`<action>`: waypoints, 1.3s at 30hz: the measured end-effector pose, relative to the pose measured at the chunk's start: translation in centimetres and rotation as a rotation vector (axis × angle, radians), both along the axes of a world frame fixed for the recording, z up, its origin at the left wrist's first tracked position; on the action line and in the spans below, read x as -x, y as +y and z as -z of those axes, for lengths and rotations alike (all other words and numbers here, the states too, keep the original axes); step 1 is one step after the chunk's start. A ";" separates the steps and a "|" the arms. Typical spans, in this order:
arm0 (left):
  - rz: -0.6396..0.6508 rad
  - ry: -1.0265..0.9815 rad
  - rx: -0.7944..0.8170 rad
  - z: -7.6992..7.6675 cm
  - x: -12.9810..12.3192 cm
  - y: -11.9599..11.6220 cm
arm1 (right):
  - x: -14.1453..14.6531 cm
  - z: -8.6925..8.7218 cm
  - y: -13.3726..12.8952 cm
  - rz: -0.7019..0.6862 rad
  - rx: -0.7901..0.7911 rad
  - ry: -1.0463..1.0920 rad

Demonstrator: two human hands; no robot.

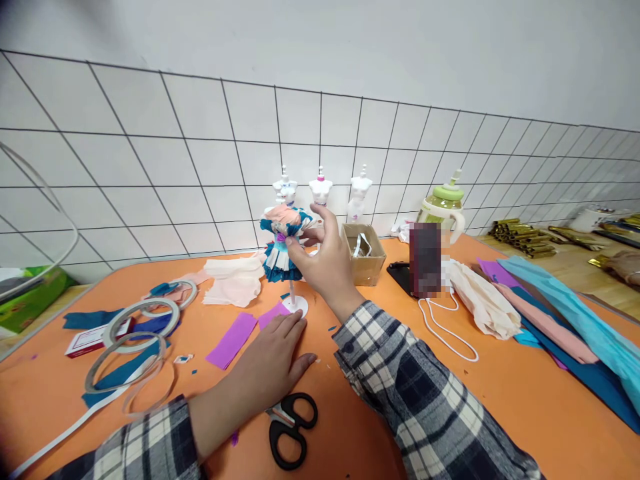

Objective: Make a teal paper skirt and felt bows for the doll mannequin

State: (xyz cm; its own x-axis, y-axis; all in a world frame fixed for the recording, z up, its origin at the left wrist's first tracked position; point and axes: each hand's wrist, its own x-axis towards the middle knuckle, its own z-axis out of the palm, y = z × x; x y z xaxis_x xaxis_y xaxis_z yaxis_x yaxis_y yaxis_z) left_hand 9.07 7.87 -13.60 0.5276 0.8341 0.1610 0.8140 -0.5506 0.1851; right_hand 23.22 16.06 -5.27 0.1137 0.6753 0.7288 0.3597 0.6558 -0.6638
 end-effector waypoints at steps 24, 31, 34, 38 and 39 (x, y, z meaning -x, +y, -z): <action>-0.002 -0.002 -0.023 0.3 -0.1 -0.1 | -0.3 0.3 -0.3 0.244 -0.565 -0.354; 0.005 0.006 -0.034 0.3 -0.1 0.0 | -0.8 0.3 -0.5 0.305 -0.596 -0.435; 0.004 0.015 -0.033 0.1 -0.2 0.0 | -0.5 0.3 -0.6 0.292 -0.599 -0.408; 0.006 0.019 -0.027 0.0 -0.2 -0.1 | -0.3 0.4 -0.5 0.299 -0.549 -0.346; 0.007 0.018 -0.027 0.0 -0.2 -0.2 | -0.3 0.5 -0.4 0.299 -0.547 -0.330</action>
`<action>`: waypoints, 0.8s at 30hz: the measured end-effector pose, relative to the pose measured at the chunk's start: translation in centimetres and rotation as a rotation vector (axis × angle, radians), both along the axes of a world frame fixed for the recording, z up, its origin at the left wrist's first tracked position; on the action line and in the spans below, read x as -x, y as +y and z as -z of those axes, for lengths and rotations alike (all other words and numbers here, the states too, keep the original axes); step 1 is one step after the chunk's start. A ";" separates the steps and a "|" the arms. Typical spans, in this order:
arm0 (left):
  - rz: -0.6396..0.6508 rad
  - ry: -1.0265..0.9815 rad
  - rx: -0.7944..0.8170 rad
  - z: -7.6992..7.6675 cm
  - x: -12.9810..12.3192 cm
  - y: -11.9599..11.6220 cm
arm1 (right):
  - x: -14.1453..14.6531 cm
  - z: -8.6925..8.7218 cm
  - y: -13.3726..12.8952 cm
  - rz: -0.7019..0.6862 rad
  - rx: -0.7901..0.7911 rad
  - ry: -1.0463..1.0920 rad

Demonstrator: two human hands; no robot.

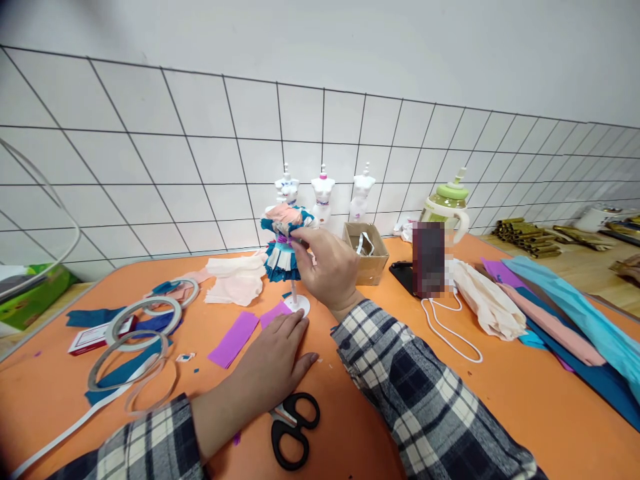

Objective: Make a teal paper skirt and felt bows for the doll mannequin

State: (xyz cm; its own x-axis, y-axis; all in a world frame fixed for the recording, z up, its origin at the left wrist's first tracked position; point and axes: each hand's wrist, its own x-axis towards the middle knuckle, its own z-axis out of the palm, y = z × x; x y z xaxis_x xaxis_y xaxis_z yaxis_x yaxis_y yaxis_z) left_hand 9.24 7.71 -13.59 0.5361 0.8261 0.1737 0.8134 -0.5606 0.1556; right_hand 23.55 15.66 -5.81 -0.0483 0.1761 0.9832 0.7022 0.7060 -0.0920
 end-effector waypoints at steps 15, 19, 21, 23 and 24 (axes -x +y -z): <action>0.080 -0.098 -0.143 0.0 1.1 0.4 | -1.2 6.7 -2.8 0.019 0.192 0.090; 0.132 -0.185 -0.211 -0.9 1.5 0.0 | -1.5 7.1 -4.1 0.023 0.256 -0.017; 0.140 -0.240 -0.223 -1.3 1.7 -0.3 | -1.5 7.3 -4.6 0.026 0.298 0.010; 0.124 -0.306 -0.220 -1.6 1.8 -0.4 | -1.5 7.3 -4.8 0.040 0.320 0.074; 0.105 -0.347 -0.214 -1.6 1.9 -0.4 | -1.4 7.0 -4.8 0.050 0.318 0.107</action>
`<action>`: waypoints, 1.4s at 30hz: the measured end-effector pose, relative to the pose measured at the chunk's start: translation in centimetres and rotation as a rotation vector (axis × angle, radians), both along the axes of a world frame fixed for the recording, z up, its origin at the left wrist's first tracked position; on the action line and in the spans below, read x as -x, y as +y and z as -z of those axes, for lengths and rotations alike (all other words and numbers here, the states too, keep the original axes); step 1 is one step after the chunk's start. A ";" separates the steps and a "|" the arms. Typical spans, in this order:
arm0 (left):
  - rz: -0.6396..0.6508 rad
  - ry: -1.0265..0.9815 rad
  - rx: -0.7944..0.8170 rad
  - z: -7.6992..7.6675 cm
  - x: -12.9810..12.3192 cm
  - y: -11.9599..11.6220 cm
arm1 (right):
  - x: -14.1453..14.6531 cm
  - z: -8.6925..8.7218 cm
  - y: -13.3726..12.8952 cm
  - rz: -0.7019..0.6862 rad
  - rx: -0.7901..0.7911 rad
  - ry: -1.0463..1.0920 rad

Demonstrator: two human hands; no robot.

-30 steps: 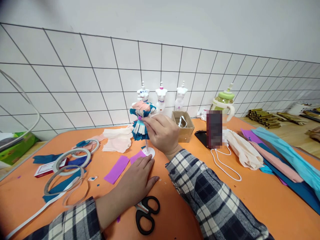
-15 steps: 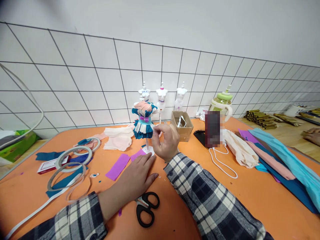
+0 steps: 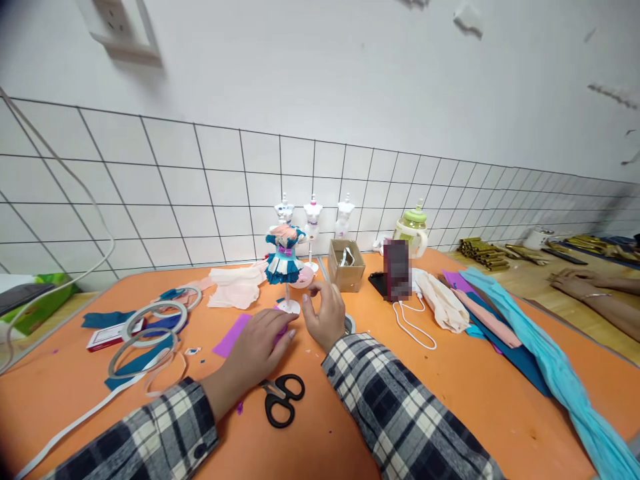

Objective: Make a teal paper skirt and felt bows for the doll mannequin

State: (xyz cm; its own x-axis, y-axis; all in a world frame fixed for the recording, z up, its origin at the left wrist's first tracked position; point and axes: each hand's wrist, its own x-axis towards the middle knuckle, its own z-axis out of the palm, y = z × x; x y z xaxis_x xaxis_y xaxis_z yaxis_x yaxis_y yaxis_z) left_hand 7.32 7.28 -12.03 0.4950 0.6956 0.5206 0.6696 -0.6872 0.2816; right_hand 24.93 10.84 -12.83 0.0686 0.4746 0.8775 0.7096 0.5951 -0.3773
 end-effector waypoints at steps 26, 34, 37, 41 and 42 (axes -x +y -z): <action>-0.389 -0.449 0.122 -11.2 0.0 4.6 | 0.8 -10.7 4.2 -0.240 0.049 -0.069; -0.366 -0.489 0.071 -10.9 -0.4 5.6 | 0.7 -10.8 4.8 -0.226 0.036 -0.133; -0.404 -0.452 -0.010 -10.6 -0.7 5.6 | 0.5 -10.9 4.7 -0.293 0.092 -0.101; -0.399 -0.411 -0.049 -10.5 -1.0 5.4 | 0.2 -11.2 4.5 -0.320 0.129 -0.076; -0.402 -0.411 -0.056 -10.5 -1.1 5.3 | 0.1 -11.2 4.4 -0.321 0.134 -0.074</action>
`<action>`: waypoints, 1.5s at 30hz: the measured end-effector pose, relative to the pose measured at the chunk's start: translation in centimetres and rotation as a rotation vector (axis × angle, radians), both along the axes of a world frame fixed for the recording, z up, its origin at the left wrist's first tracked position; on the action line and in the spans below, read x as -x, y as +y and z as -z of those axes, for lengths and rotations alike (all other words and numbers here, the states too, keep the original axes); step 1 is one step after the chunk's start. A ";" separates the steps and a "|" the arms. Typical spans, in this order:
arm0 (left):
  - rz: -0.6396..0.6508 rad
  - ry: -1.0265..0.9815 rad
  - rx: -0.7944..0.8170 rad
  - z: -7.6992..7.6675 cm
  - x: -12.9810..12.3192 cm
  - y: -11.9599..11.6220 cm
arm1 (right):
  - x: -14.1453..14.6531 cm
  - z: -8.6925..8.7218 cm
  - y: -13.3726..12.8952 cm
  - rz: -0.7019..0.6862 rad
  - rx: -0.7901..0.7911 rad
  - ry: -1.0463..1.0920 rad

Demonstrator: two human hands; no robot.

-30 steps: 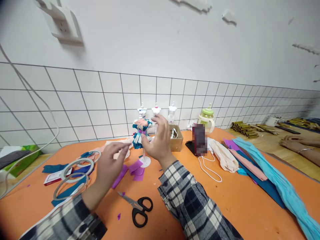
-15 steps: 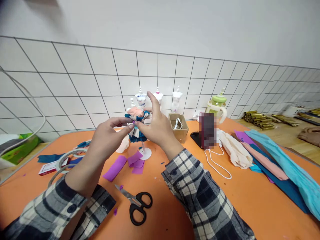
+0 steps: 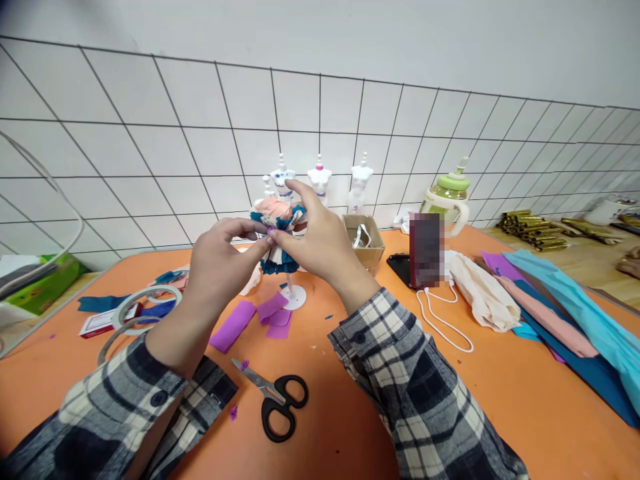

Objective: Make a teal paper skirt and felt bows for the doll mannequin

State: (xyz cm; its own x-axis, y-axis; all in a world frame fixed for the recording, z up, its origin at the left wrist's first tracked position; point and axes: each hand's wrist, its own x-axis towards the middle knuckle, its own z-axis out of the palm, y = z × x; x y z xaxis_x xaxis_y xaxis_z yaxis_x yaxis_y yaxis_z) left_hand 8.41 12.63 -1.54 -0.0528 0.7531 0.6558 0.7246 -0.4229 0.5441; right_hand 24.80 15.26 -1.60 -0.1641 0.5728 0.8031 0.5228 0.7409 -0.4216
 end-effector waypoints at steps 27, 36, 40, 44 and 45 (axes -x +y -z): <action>-0.017 -0.018 -0.015 -0.2 -0.4 -0.7 | 0.3 -0.8 -1.2 0.085 0.170 -0.048; 0.132 -0.208 0.080 1.3 -0.6 0.4 | 0.5 -0.4 -0.9 0.117 0.119 -0.054; 0.126 -0.185 0.057 1.6 -0.7 0.5 | 0.5 -0.2 -0.8 0.131 0.143 -0.061; 0.082 -0.111 -0.053 1.7 -0.6 0.5 | 0.4 -0.1 -0.5 0.127 0.072 -0.097; 0.061 -0.083 -0.088 1.7 -0.4 0.4 | 0.3 0.0 -0.4 0.134 0.035 -0.110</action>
State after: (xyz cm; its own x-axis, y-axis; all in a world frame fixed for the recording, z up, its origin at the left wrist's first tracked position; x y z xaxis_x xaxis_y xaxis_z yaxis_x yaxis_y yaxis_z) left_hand 8.80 13.06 -3.24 -0.0653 0.6963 0.7148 0.6504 -0.5135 0.5597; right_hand 24.52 14.81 -1.57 -0.1702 0.6225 0.7639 0.6599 0.6477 -0.3807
